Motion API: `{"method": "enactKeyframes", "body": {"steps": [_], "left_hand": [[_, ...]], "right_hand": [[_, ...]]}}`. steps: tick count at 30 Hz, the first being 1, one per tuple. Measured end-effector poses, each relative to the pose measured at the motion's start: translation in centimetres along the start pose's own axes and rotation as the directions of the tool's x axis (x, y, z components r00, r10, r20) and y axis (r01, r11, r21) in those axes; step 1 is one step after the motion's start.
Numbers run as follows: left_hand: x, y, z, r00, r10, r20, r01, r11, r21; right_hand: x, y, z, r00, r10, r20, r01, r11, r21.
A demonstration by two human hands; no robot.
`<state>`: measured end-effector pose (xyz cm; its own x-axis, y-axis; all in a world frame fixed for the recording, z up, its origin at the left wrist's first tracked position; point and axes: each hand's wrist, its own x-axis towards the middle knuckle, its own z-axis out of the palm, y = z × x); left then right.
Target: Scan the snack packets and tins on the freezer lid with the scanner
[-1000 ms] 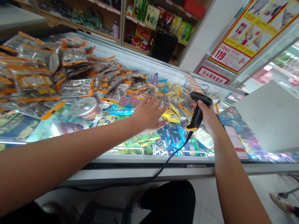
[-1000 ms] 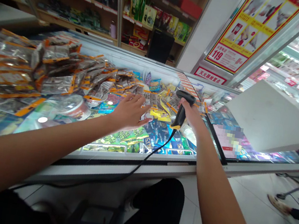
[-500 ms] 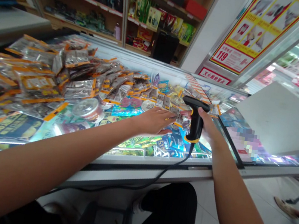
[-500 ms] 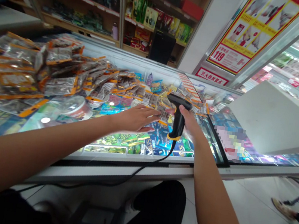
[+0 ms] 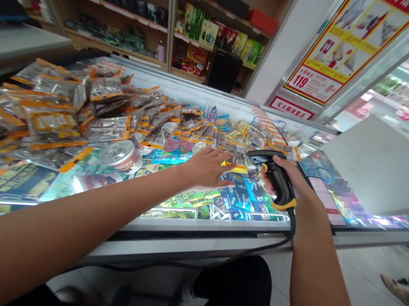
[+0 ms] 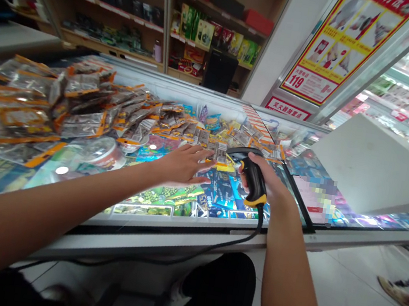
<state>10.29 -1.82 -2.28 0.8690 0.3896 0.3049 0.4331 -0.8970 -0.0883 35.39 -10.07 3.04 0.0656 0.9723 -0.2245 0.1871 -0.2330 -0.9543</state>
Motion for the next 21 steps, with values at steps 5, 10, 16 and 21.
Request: {"method": "enactKeyframes", "body": {"steps": [5, 10, 16, 21], "left_hand": [[0.09, -0.22, 0.27, 0.998, -0.06, 0.021, 0.06, 0.998, -0.008], [0.24, -0.25, 0.53, 0.996, -0.077, 0.038, 0.078, 0.997, -0.028], [0.26, -0.22, 0.46, 0.993, -0.097, 0.07, 0.098, 0.995, -0.018], [0.28, -0.12, 0.22, 0.992, -0.105, 0.075, 0.106, 0.994, -0.012]], "right_hand": [[-0.58, -0.28, -0.29, 0.993, 0.036, 0.114, -0.045, 0.996, 0.078], [-0.53, -0.24, -0.12, 0.989, 0.089, 0.116, -0.095, 0.994, 0.049], [-0.44, -0.18, -0.31, 0.99, 0.068, 0.122, -0.077, 0.995, 0.065], [-0.31, 0.08, -0.53, 0.99, 0.062, 0.128, -0.073, 0.994, 0.079]]}}
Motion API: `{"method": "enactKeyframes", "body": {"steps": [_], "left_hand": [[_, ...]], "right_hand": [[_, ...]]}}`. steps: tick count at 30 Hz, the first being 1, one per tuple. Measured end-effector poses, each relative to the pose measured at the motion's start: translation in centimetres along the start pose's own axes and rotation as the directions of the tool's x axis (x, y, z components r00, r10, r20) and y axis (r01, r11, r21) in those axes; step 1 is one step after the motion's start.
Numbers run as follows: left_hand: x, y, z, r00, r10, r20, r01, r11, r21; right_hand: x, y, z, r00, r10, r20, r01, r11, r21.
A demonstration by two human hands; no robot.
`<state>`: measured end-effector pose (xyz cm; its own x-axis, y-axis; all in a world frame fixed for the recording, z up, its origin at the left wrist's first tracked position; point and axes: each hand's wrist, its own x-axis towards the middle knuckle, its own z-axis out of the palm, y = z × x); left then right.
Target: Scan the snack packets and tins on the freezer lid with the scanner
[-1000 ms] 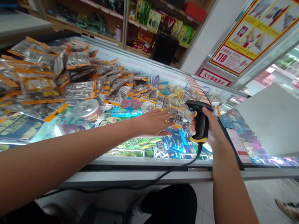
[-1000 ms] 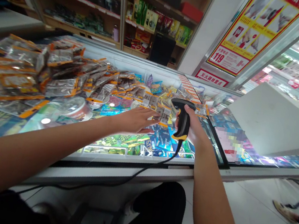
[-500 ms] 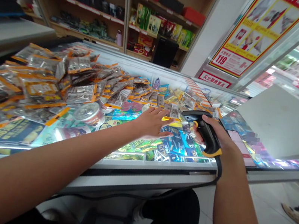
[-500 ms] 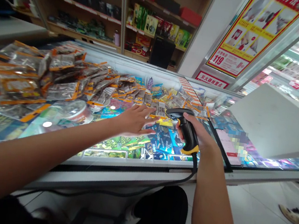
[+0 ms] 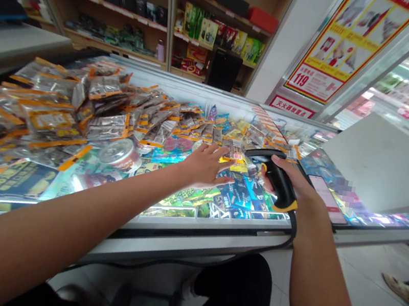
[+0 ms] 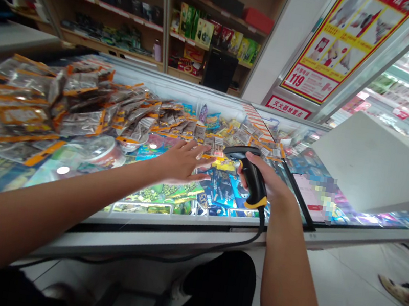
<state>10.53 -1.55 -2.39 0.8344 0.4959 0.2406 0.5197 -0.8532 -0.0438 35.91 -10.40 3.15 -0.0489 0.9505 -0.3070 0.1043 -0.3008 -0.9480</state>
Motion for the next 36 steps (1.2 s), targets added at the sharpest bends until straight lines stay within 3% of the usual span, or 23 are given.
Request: {"method": "enactKeyframes", "body": {"steps": [15, 19, 24, 30, 33, 36], "left_hand": [[-0.1, 0.0, 0.1, 0.999, -0.022, -0.035, 0.022, 1.0, 0.019], [-0.2, 0.3, -0.4, 0.993, -0.108, -0.054, 0.111, 0.992, 0.055], [-0.3, 0.4, -1.0, 0.966, -0.258, -0.023, 0.259, 0.959, 0.113], [-1.1, -1.9, -1.4, 0.912, -0.41, -0.025, 0.407, 0.894, 0.188], [-1.4, -2.7, -1.7, 0.902, -0.432, -0.028, 0.428, 0.881, 0.199], [-1.7, -2.8, -1.8, 0.906, -0.42, -0.053, 0.421, 0.885, 0.199]], "right_hand": [[0.0, 0.1, 0.0, 0.999, -0.051, 0.01, 0.051, 0.998, 0.024], [0.3, 0.1, 0.0, 0.98, -0.189, -0.061, 0.194, 0.975, 0.105], [1.1, 0.5, -0.3, 0.959, -0.208, -0.192, 0.241, 0.956, 0.168], [4.1, 0.9, -1.6, 0.883, -0.232, -0.407, 0.312, 0.939, 0.143], [6.6, 0.5, -2.8, 0.813, -0.275, -0.513, 0.318, 0.948, -0.005], [9.2, -0.2, -3.5, 0.79, -0.34, -0.51, 0.273, 0.94, -0.204]]}}
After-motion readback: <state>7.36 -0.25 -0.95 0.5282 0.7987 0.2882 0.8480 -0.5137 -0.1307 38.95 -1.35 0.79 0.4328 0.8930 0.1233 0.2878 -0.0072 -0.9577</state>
